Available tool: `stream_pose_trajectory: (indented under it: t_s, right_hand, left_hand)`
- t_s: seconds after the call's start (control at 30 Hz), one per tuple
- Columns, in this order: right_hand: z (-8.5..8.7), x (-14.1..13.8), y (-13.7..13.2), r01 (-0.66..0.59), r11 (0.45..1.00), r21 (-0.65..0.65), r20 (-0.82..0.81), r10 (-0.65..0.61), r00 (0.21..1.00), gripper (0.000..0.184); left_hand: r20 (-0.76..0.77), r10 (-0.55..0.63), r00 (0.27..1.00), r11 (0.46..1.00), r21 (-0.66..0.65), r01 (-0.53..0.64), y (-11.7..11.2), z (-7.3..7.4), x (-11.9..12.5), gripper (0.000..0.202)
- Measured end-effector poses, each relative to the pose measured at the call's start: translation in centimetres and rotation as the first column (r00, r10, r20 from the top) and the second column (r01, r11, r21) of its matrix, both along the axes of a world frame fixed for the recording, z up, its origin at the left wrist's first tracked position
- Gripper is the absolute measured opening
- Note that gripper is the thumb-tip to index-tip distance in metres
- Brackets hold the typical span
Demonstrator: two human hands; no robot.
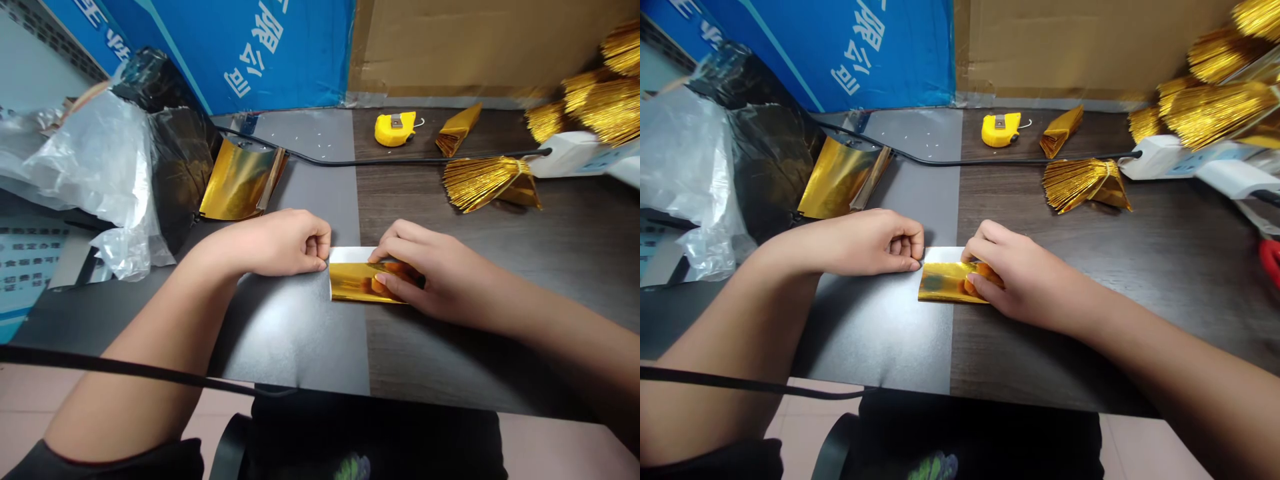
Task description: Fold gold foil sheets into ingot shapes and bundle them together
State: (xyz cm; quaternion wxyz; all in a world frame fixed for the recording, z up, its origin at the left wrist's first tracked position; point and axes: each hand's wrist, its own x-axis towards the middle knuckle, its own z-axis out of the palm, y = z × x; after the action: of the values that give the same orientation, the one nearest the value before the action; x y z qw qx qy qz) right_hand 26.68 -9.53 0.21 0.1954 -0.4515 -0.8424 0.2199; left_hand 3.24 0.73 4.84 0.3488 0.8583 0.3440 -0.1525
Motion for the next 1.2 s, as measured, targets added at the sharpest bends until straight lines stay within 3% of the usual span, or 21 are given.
stream_pose_trajectory:
  t_s: [0.63,0.93,1.2]
  right_hand:
    - [0.1,-0.1,-0.1,0.030,0.999,-0.033,0.011,-0.029,1.000,0.011]
    - [0.0,-0.1,-0.1,0.023,0.999,-0.026,0.011,-0.023,1.000,0.010]
    - [0.2,-0.2,0.0,0.021,0.999,-0.050,0.027,-0.019,0.999,0.011]
  left_hand:
    - [-0.028,0.009,1.000,1.000,0.011,-0.009,-0.3,0.3,0.3,0.006]
    - [-0.022,0.099,0.995,0.985,0.143,-0.094,-1.0,-0.1,0.9,0.028]
    - [-0.011,0.101,0.995,0.975,0.198,-0.097,-0.9,-0.6,1.2,0.024]
